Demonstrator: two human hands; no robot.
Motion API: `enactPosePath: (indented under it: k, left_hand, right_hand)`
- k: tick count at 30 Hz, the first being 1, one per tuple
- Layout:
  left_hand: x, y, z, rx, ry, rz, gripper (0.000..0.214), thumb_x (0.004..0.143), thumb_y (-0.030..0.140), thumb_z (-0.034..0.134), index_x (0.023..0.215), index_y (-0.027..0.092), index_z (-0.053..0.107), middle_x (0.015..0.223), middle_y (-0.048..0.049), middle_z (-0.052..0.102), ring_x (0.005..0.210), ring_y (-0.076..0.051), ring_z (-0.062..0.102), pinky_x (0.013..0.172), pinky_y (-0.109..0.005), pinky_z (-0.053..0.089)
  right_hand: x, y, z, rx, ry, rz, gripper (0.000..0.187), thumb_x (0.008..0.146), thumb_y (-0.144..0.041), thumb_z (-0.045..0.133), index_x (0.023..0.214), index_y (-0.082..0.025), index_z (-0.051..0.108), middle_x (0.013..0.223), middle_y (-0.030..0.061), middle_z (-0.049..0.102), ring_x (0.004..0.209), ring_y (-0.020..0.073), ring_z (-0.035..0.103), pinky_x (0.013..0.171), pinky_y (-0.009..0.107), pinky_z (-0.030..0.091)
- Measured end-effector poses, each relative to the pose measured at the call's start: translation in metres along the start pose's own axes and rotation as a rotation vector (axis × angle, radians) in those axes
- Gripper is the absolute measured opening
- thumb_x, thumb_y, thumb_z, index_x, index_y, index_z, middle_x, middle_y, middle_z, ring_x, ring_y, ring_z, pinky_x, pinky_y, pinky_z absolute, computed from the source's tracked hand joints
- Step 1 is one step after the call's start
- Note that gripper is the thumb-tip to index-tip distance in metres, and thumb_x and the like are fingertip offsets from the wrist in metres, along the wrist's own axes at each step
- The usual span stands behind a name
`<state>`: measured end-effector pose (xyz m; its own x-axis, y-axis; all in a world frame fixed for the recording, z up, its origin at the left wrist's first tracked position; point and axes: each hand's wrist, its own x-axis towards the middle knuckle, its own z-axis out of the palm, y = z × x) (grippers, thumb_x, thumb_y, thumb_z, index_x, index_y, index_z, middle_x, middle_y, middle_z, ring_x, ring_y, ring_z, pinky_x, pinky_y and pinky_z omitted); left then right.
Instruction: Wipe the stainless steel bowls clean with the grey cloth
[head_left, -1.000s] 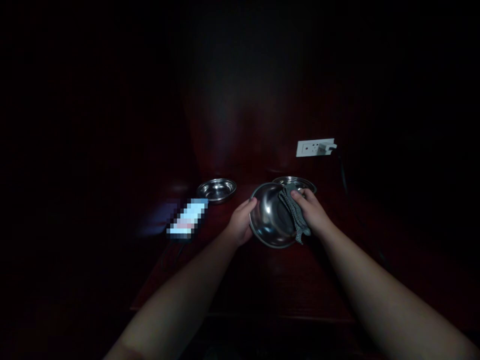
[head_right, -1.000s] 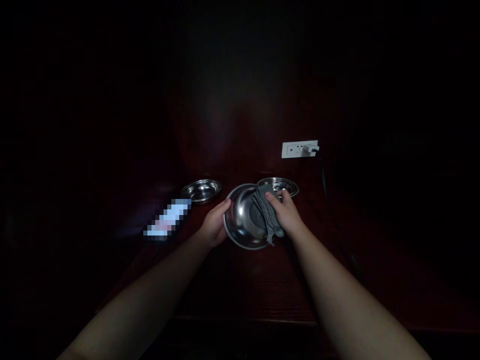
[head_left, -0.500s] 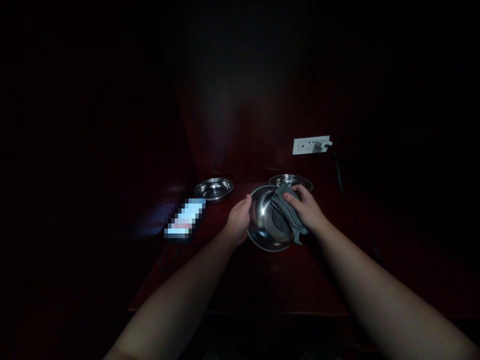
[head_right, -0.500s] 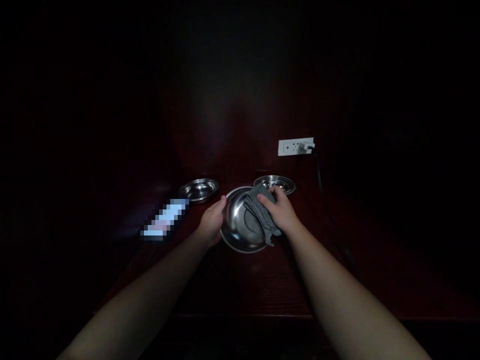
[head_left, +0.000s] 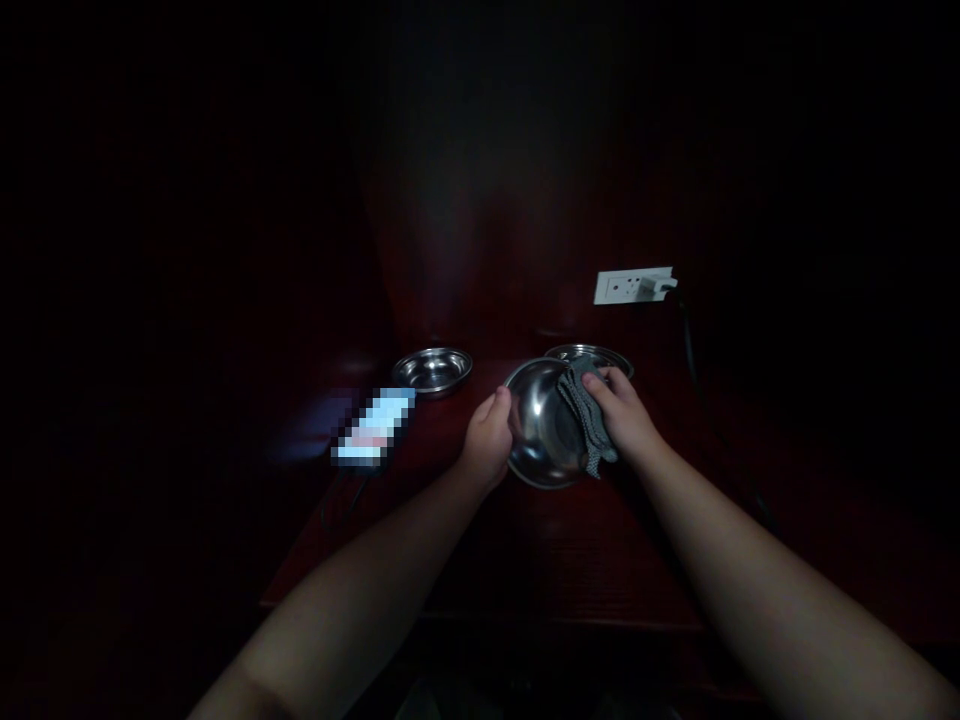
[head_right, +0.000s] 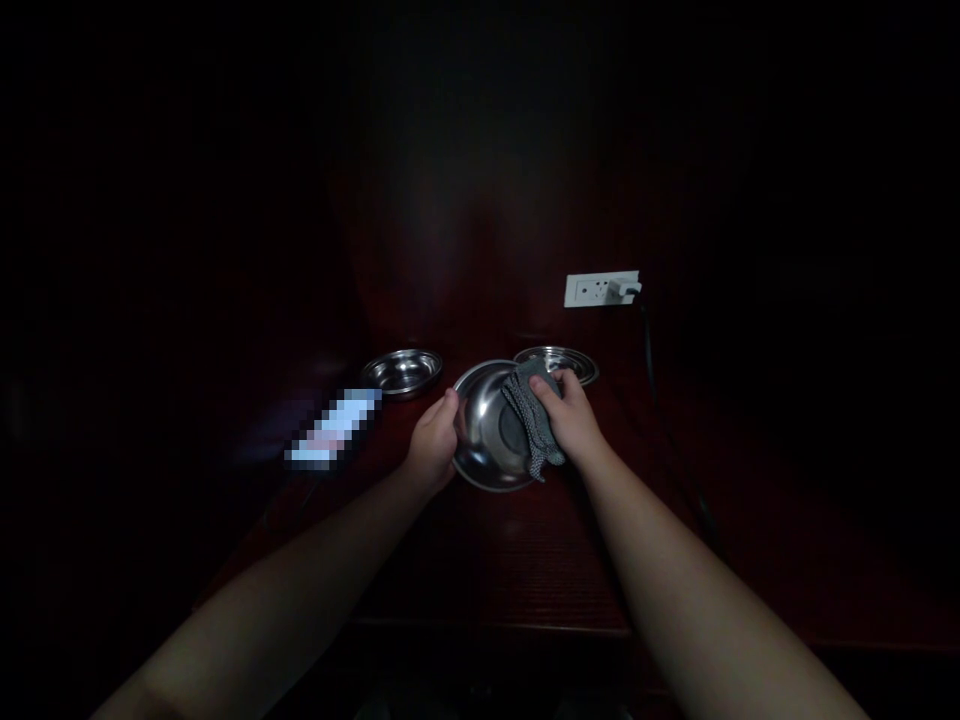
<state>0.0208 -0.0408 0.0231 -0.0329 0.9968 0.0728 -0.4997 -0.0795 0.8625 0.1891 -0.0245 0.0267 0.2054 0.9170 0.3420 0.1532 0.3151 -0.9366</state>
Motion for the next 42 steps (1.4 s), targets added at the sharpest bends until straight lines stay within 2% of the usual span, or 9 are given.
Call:
enactPosePath:
  k: [9,15,18,22,27,35,42]
  left_hand:
    - [0.001,-0.003,0.001,-0.016,0.016,0.002,0.034,0.083,0.044,0.051,0.088,0.015,0.067,0.082,-0.0078,0.068,0.076,-0.018,0.063,0.075,-0.031,0.046]
    - [0.002,0.0,0.003,-0.032,0.104,0.001,0.033,0.084,0.043,0.05,0.087,0.014,0.067,0.086,-0.0082,0.069,0.08,-0.018,0.063,0.078,-0.031,0.047]
    - [0.004,0.001,0.003,-0.059,0.121,0.003,0.032,0.084,0.042,0.05,0.086,0.015,0.067,0.09,-0.0088,0.069,0.085,-0.019,0.063,0.081,-0.032,0.047]
    - [0.006,0.0,0.002,-0.052,0.127,0.002,0.031,0.083,0.042,0.051,0.086,0.015,0.067,0.091,-0.0088,0.069,0.086,-0.019,0.063,0.082,-0.032,0.047]
    - [0.007,0.0,0.002,-0.065,0.099,-0.018,0.032,0.084,0.041,0.05,0.089,0.015,0.067,0.095,-0.0094,0.069,0.089,-0.02,0.063,0.084,-0.033,0.047]
    - [0.01,-0.004,-0.004,-0.133,-0.058,-0.071,0.041,0.08,0.049,0.052,0.097,0.015,0.066,0.102,-0.0122,0.067,0.098,-0.024,0.061,0.087,-0.037,0.046]
    - [0.012,-0.007,-0.006,-0.122,-0.091,-0.106,0.048,0.079,0.053,0.051,0.103,0.014,0.065,0.101,-0.013,0.067,0.095,-0.025,0.062,0.084,-0.037,0.048]
  right_hand:
    - [-0.001,0.004,0.002,0.02,0.031,0.041,0.044,0.067,-0.064,0.057,0.082,-0.023,0.05,0.079,-0.0003,0.061,0.075,0.018,0.056,0.069,0.032,0.043]
    - [0.001,0.012,0.004,-0.004,0.132,0.094,0.053,0.064,-0.067,0.056,0.096,-0.025,0.05,0.095,0.0025,0.061,0.091,0.0217,0.056,0.082,0.037,0.043]
    - [0.0,0.014,0.006,0.058,0.086,0.118,0.051,0.066,-0.066,0.055,0.096,-0.025,0.053,0.096,0.0036,0.062,0.094,0.0227,0.057,0.083,0.037,0.045]
    - [0.001,0.014,0.007,0.136,0.007,0.127,0.047,0.069,-0.064,0.054,0.09,-0.022,0.059,0.089,0.0032,0.065,0.085,0.0213,0.06,0.078,0.035,0.047]
    - [0.002,0.011,0.005,0.139,0.028,0.12,0.045,0.068,-0.062,0.057,0.087,-0.022,0.061,0.084,0.0033,0.066,0.081,0.0216,0.061,0.076,0.036,0.048]
    - [0.003,0.01,0.003,0.034,0.057,0.029,0.05,0.07,-0.063,0.054,0.094,-0.02,0.061,0.093,0.0046,0.066,0.087,0.0215,0.059,0.08,0.035,0.045]
    - [0.002,0.009,0.003,0.052,0.045,0.043,0.05,0.069,-0.065,0.054,0.092,-0.021,0.061,0.09,0.0042,0.066,0.086,0.0218,0.06,0.076,0.034,0.046]
